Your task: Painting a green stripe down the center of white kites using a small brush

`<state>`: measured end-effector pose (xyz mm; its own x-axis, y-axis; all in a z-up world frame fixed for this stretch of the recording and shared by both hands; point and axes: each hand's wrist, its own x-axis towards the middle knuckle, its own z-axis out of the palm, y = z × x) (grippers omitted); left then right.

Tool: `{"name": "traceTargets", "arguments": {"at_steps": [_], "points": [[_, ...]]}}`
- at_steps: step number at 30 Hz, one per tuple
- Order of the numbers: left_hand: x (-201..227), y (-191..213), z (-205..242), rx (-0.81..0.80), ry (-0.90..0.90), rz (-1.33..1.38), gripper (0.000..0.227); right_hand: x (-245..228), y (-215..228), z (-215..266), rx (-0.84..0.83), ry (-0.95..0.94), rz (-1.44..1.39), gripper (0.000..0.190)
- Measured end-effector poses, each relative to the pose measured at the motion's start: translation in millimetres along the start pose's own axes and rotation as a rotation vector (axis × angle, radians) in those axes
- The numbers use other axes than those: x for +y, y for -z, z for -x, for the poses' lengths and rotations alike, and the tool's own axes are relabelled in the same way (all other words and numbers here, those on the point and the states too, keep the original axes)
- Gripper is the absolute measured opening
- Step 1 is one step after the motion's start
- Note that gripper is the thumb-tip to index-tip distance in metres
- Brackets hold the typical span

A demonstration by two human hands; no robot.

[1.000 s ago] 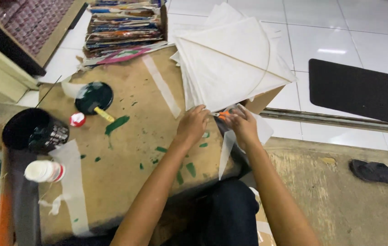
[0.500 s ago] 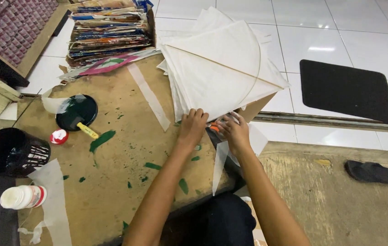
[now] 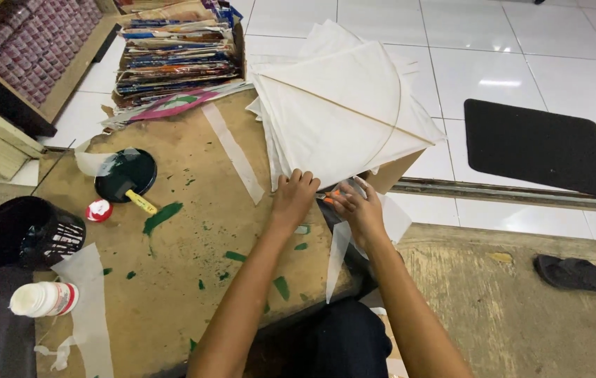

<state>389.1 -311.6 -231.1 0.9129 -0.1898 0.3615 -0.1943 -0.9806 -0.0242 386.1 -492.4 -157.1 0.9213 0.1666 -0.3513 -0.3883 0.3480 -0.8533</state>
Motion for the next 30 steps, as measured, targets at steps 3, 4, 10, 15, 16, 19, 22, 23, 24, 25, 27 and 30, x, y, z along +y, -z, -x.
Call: {"name": "traceTargets", "arguments": {"at_steps": [3,4,10,15,16,19,22,23,24,25,27,30], "points": [[2,-2,-3,0.009,0.017,-0.001,0.025,-8,-8,8,-0.029,0.007,-0.022,0.064],[2,-3,-3,0.01,0.016,0.0,0.025,-4,-4,2,-0.029,0.008,-0.022,0.064],[-4,1,-8,-0.014,-0.002,0.0,0.022,-2,3,-11,-0.011,-0.022,0.016,0.064],[-9,17,-8,-0.014,-0.038,-0.054,0.021,10,19,-27,0.065,0.014,-0.004,0.062],[-8,24,-6,-0.011,-0.038,-0.059,0.021,11,18,-26,0.061,0.016,-0.007,0.062],[-6,30,-4,-0.044,-0.023,-0.053,0.029,5,14,-16,0.059,-0.003,-0.005,0.062],[-7,12,-6,-0.059,-0.027,-0.062,0.031,-5,8,-4,0.03,0.005,0.035,0.066],[-7,12,-6,-0.047,-0.021,-0.051,0.031,-5,8,-3,0.009,0.012,0.061,0.066],[-6,11,-3,-0.039,-0.011,-0.04,0.032,-3,9,-1,-0.013,0.012,0.088,0.065],[-7,6,-3,-0.041,-0.008,-0.038,0.032,-2,10,-2,-0.013,0.009,0.09,0.065],[-11,-4,-5,-0.025,-0.012,-0.061,0.03,-1,10,-5,-0.026,0.017,0.093,0.063],[-9,8,-4,-0.045,-0.029,-0.055,0.028,-2,4,-3,-0.013,0.0,0.095,0.065]]}}
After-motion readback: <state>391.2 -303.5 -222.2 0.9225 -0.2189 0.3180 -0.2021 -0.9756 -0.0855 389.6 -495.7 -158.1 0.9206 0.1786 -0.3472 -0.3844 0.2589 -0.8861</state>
